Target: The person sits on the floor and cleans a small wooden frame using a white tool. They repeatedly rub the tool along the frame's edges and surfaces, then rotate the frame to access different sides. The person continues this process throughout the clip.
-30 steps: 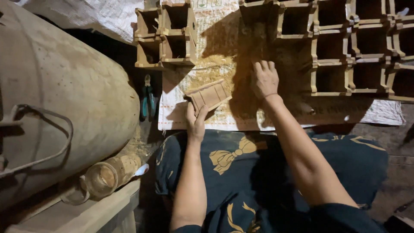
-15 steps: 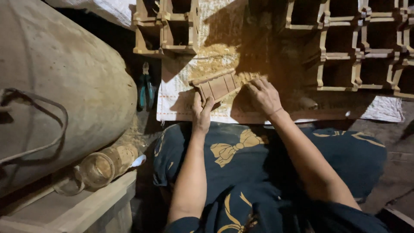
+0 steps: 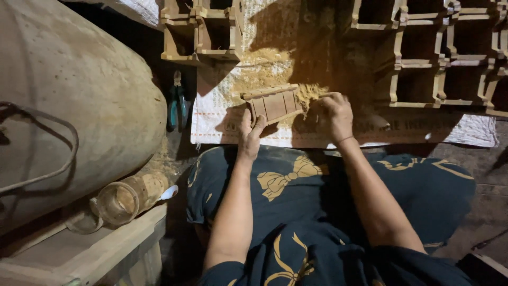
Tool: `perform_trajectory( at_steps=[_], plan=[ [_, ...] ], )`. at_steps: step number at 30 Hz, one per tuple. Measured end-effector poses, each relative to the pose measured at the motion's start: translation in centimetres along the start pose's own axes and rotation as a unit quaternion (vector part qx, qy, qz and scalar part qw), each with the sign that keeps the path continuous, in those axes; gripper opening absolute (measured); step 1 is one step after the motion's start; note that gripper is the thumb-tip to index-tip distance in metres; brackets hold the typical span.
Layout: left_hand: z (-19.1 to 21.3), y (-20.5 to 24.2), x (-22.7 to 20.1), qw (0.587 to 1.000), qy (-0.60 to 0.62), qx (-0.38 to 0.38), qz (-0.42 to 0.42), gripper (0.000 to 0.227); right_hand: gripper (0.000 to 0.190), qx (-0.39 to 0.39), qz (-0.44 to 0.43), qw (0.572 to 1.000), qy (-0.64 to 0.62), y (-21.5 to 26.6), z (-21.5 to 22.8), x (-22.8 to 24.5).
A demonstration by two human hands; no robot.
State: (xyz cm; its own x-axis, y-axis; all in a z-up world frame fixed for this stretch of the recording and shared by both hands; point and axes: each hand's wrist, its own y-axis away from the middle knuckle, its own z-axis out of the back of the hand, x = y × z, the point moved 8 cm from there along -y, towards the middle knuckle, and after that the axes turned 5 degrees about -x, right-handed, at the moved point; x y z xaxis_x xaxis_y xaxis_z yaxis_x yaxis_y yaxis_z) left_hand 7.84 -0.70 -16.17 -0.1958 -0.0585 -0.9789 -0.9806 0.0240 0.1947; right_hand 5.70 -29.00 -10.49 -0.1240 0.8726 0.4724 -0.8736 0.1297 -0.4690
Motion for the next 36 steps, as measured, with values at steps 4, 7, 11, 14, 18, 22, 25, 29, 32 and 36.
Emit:
perform_trajectory(
  at_steps=[4,7,11,14,18,22,25,29,32,36],
  plan=[
    [0.0,-0.2,0.8,1.0,0.002,0.01,0.001,0.069,0.01,0.074,-0.106,0.969,-0.211,-1.2,1.5,-0.2],
    [0.2,-0.3,1.3,1.0,0.003,0.016,0.002,0.067,0.012,0.105,-0.13,0.944,-0.284,-2.3,2.8,1.7],
    [0.2,-0.4,1.5,1.0,-0.001,0.028,-0.006,0.063,0.012,0.118,-0.153,0.915,-0.354,-2.8,3.2,3.4],
    [0.0,-0.3,1.1,0.999,0.003,0.031,-0.011,0.065,0.013,0.126,-0.157,0.908,-0.367,-2.6,2.9,4.2],
    [0.1,-0.4,2.0,1.0,0.001,0.028,-0.013,0.061,0.013,0.137,-0.158,0.906,-0.368,-2.3,1.9,4.2],
    [-0.3,-0.3,1.3,0.999,0.01,0.03,0.024,0.061,0.02,0.12,-0.209,0.876,-0.418,-1.5,0.3,4.3],
    [-0.9,0.0,-1.2,0.998,0.017,0.026,0.058,0.078,0.027,0.143,-0.294,0.815,-0.478,-1.0,0.0,3.9],
    [-1.9,0.9,-5.7,0.993,0.0,0.028,0.118,0.105,0.033,0.172,-0.338,0.782,-0.495,-1.3,0.3,4.6],
    [-2.0,0.9,-4.6,0.991,0.0,0.031,0.128,0.102,0.041,0.156,-0.304,0.804,-0.486,-1.7,0.3,4.9],
    [-2.1,1.1,-4.6,0.989,0.005,0.037,0.142,0.102,0.044,0.162,-0.317,0.796,-0.491,-1.1,0.1,3.7]
  ],
)
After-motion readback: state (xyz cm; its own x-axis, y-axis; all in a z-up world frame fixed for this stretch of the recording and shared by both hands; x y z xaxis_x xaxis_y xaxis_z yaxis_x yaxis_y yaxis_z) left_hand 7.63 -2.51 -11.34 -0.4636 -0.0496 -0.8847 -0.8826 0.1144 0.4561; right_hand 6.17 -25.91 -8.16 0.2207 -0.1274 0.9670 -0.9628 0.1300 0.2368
